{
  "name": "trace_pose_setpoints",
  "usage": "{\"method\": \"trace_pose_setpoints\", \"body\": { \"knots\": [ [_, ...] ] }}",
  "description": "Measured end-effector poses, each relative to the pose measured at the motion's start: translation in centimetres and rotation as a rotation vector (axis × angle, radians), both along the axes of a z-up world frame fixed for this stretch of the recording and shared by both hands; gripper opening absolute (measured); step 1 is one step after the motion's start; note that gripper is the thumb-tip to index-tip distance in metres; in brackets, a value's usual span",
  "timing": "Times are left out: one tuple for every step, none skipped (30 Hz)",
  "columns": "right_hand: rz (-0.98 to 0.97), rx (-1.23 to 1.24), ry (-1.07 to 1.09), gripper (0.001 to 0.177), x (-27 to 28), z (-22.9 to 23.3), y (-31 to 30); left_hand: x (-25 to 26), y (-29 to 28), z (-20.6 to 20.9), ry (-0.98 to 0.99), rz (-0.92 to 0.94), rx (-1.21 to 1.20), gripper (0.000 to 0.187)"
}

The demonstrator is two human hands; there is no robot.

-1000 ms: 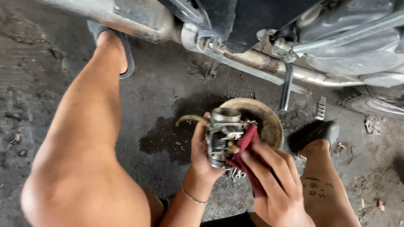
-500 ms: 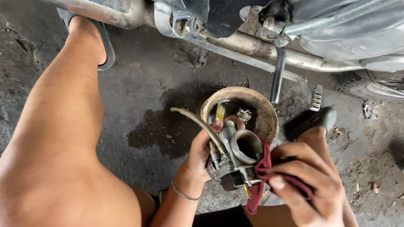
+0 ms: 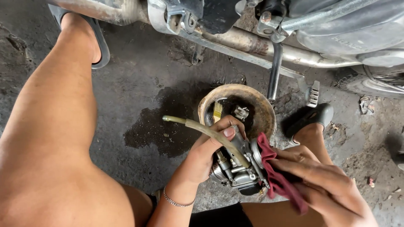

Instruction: The person cleans a motorcycle carburetor by repeatedly brushing it with a paintbrush dipped in a dark liquid and wiping it with a red cloth. The person rotates the carburetor to access different sides and continues the cleaning cycle throughout the clip.

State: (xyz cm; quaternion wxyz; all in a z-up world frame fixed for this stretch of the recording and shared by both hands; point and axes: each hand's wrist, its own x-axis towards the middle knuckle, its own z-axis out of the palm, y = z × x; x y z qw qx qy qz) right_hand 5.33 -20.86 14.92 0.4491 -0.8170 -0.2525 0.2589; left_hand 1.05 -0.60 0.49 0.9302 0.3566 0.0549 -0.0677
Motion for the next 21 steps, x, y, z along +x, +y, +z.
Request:
{"method": "trace_pose_setpoints", "body": {
  "knots": [
    [0.129, -0.019, 0.039, 0.050, 1.0, -1.0, -1.1, -0.1, 0.0, 0.3, 0.008, -0.013, 0.023, 0.038],
    [0.123, -0.023, 0.038, 0.050, 0.6, -1.4, -0.7, -0.2, -0.2, 0.3, 0.006, -0.019, 0.020, 0.038],
    [0.041, -0.117, -0.096, 0.036, 0.4, -1.8, -0.2, -0.3, -0.3, 0.2, -0.011, -0.014, 0.029, 0.035],
    [-0.042, -0.211, -0.228, 0.025, 0.1, -2.3, 0.3, -0.4, -0.5, 0.2, -0.029, -0.008, 0.037, 0.033],
    [-0.043, -0.210, -0.230, 0.025, 0.2, -2.5, 0.4, -0.6, -0.2, 0.4, -0.030, -0.009, 0.038, 0.033],
    [-0.028, -0.197, -0.218, 0.021, 0.3, -2.7, 0.5, -0.7, 0.2, 0.5, -0.032, -0.001, 0.036, 0.032],
    [-0.015, -0.185, -0.207, 0.018, 0.3, -2.9, 0.6, -0.8, 0.4, 0.7, -0.034, 0.006, 0.031, 0.032],
    [-0.017, -0.186, -0.210, 0.018, 0.0, -3.3, 0.8, -1.0, 0.4, 0.8, -0.037, 0.005, 0.031, 0.032],
    [-0.075, -0.074, -0.186, 0.017, -0.2, -3.7, 1.1, -1.2, 0.4, 0.9, -0.067, 0.019, 0.122, 0.028],
    [-0.133, 0.039, -0.162, 0.017, -0.5, -4.2, 1.3, -1.4, 0.5, 1.0, -0.097, 0.034, 0.212, 0.025],
    [-0.132, 0.041, -0.163, 0.017, -0.7, -4.0, 2.3, -1.3, 0.8, 1.9, -0.098, 0.035, 0.214, 0.025],
    [-0.195, -0.016, -0.219, 0.007, -0.9, -3.9, 3.2, -1.2, 1.2, 2.7, -0.126, 0.040, 0.476, 0.040],
    [-0.260, -0.075, -0.275, 0.014, -1.1, -3.7, 4.0, -1.1, 1.5, 3.6, -0.151, 0.041, 0.738, 0.055],
    [-0.262, -0.075, -0.274, 0.014, -1.0, -4.1, 4.4, -1.1, 1.5, 3.9, -0.151, 0.039, 0.738, 0.055],
    [-0.317, -0.079, -0.227, 0.015, -0.9, -4.4, 4.8, -1.1, 1.4, 4.3, -0.313, 0.165, 0.953, 0.047],
    [-0.372, -0.081, -0.180, 0.018, -0.9, -4.7, 5.1, -1.1, 1.3, 4.7, -0.481, 0.290, 1.163, 0.040],
    [-0.378, -0.084, -0.183, 0.018, -0.9, -4.6, 4.9, -1.1, 1.1, 4.3, -0.487, 0.287, 1.158, 0.040],
    [-0.351, -0.091, -0.221, 0.015, -1.0, -4.4, 4.8, -1.2, 0.9, 4.0, -0.488, 0.279, 1.106, 0.041],
    [-0.315, -0.093, -0.259, 0.013, -0.9, -4.4, 4.7, -1.3, 0.7, 3.6, -0.486, 0.279, 1.059, 0.042],
    [-0.313, -0.092, -0.262, 0.013, -0.5, -4.2, 4.2, -1.1, 0.6, 3.1, -0.488, 0.283, 1.060, 0.042],
    [-0.152, -0.041, -0.402, 0.010, -0.2, -4.0, 3.7, -1.2, 0.5, 2.6, -0.340, 0.215, 0.761, 0.045]
  ]
}}
